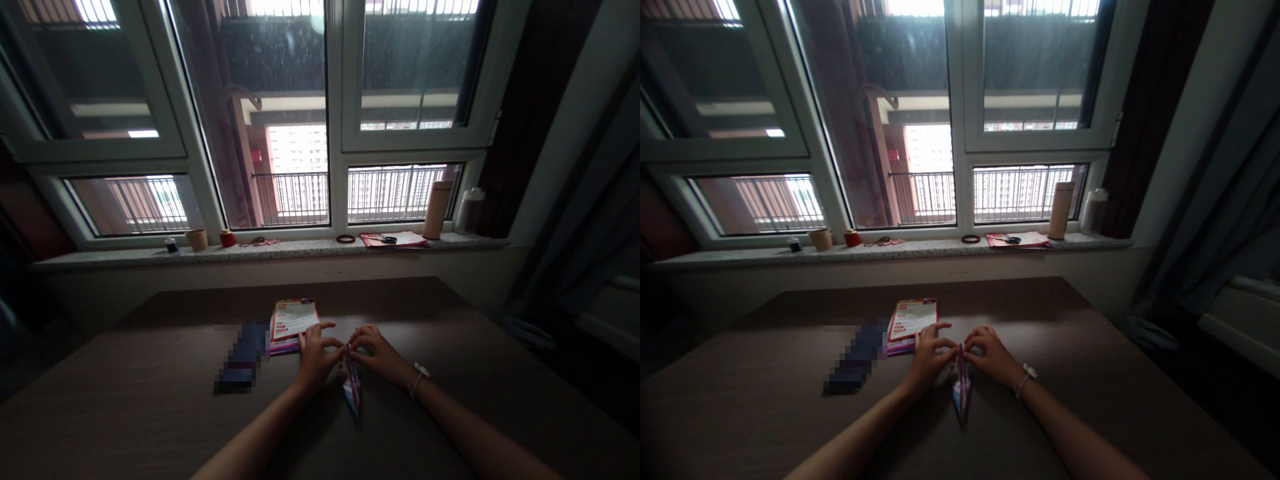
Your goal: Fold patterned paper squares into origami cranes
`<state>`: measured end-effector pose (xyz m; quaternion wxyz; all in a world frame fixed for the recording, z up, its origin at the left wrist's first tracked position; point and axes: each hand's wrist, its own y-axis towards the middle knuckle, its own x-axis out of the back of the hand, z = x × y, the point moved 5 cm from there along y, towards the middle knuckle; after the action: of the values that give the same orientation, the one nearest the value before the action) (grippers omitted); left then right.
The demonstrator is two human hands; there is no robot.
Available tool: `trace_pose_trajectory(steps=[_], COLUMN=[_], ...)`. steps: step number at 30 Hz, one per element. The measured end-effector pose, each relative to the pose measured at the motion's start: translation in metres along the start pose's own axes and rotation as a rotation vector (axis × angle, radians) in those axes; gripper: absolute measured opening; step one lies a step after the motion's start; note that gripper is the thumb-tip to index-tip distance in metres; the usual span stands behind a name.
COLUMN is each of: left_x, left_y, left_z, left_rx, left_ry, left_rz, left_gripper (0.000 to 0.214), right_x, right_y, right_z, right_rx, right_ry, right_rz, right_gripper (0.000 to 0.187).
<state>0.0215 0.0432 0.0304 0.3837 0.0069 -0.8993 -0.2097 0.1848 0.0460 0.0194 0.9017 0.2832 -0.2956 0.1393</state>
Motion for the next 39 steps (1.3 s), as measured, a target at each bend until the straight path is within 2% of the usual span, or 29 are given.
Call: trace_pose_trajectory(steps=[18, 27, 30, 35, 39], left_x=[0.001, 0.004, 0.004, 0.003, 0.002], left_y=[0.0, 0.0, 0.0, 0.001, 0.001], left_z=[-0.002, 0.001, 0.003, 0.006, 0.007], left_rx=[-0.003, -0.004, -0.006, -0.006, 0.016], left_ry=[-0.012, -0.026, -0.033, -0.053, -0.037], left_rz=[-0.019, -0.086, -0.097, -0.115, -0.129], left_gripper=[0.006, 0.005, 0.004, 0.008, 0.007], right_x=[-0.001, -0.002, -0.001, 0.005, 0.006], right_y=[0.0, -0.001, -0.001, 0.001, 0.001], right_z=[-0.001, -0.004, -0.004, -0.008, -0.009], right_rx=[0.011, 0.027, 0.029, -0.021, -0.04], right_ry=[0.001, 0.026, 0.026, 0.021, 0.019], right_rz=[-0.001, 0.012, -0.006, -0.111, -0.129], right_gripper=[0.015, 0.013, 0.011, 0.016, 0.016])
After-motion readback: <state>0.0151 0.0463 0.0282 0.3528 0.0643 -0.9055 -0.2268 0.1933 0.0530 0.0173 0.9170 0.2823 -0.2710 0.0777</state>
